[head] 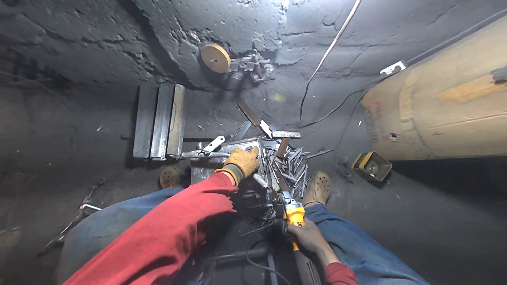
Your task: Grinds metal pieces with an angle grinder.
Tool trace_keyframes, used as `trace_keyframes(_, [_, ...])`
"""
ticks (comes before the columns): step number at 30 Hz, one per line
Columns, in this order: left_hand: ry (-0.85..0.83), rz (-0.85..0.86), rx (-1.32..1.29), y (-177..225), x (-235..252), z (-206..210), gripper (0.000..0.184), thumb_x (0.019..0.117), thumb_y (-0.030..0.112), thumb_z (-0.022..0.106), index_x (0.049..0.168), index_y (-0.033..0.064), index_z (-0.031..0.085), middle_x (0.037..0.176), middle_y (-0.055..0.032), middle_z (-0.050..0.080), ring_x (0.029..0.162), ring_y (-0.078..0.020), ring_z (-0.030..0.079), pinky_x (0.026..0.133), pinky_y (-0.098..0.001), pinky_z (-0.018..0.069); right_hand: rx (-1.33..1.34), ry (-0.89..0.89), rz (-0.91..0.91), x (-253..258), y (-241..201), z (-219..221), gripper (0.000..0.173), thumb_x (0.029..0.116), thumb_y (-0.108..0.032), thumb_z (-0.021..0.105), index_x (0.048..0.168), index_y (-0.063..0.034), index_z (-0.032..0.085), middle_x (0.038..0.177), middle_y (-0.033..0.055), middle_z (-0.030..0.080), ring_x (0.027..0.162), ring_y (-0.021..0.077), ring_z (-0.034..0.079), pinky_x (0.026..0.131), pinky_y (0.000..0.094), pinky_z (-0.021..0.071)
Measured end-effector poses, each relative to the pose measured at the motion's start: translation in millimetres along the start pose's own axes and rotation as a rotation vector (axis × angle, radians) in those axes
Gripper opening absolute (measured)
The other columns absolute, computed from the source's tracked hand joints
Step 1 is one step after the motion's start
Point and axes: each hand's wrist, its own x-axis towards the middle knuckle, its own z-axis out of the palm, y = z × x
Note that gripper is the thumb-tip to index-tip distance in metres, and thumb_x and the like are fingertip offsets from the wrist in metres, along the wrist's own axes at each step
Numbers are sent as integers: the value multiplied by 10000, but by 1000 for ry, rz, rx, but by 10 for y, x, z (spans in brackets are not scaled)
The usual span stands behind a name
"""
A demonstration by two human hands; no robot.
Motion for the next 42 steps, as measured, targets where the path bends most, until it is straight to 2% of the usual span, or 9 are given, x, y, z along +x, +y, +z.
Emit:
trace_keyframes(2, [25,-15,-32,-5,-5,12,282,1067,260,507,1299,192,649,1301,-153,657,983,-410,689,883,-609,532,1,2,1,4,-5,3,627,740,-444,838,1217,-79,656,1018,98,736,960,238,720,890,501,583])
trace_keyframes(10, [0,3,18,-2,-7,1,258,1041,207,555,1250,260,696,1423,-101,593,1002,-387,678,901,-597,528,17,-16,4,0,-30,-6,625,753,-437,844,1226,-73,656,1022,100,739,957,232,722,894,488,586])
trace_keyframes(15, [25,-36,-39,4,-33,3,318,1056,291,531,1347,202,623,1282,-146,671,983,-408,688,907,-599,526,19,-4,18,3,-57,19,639,753,-423,826,1241,-58,633,1010,109,738,937,239,728,875,495,598])
trace_keyframes(20, [-10,15,29,5,-17,12,268,1008,177,608,1244,256,707,1518,-97,508,1007,-405,669,891,-624,534,33,-9,35,-27,-115,22,606,777,-410,820,1236,-59,638,997,110,740,912,236,732,858,487,602])
trace_keyframes(25, [12,-20,-65,-15,-39,29,315,1034,245,554,1336,216,640,1442,-121,590,1056,-426,671,946,-631,516,-25,12,45,-45,-178,8,674,756,-432,832,1286,-73,620,1066,119,734,993,249,721,910,506,586])
trace_keyframes(31, [-12,20,1,-21,-8,50,261,972,162,659,1211,245,725,1605,-87,416,1088,-434,647,904,-649,530,-128,4,116,-74,-285,-14,661,755,-468,816,1233,-47,640,1059,135,726,999,273,710,893,529,571])
trace_keyframes(37, [29,-150,-282,-16,-66,9,538,1026,327,579,1525,162,464,1240,-254,673,1110,-513,640,954,-674,501,-110,19,84,-115,-295,-10,725,788,-436,810,1345,-35,576,1118,163,711,1033,292,700,924,541,562])
trace_keyframes(39, [26,-226,-410,-27,-69,-5,648,1010,388,602,1593,201,388,1246,-289,662,1186,-541,598,956,-696,496,-114,51,48,-90,-265,12,745,785,-424,828,1356,-16,579,1150,196,707,1062,327,694,942,567,553])
trace_keyframes(42, [19,-174,-426,-58,-80,1,586,974,280,673,1512,136,491,1337,-228,625,1199,-490,598,976,-688,489,-105,104,-74,-10,-271,-14,783,786,-343,860,1382,52,542,1238,269,659,1151,386,652,988,588,526])
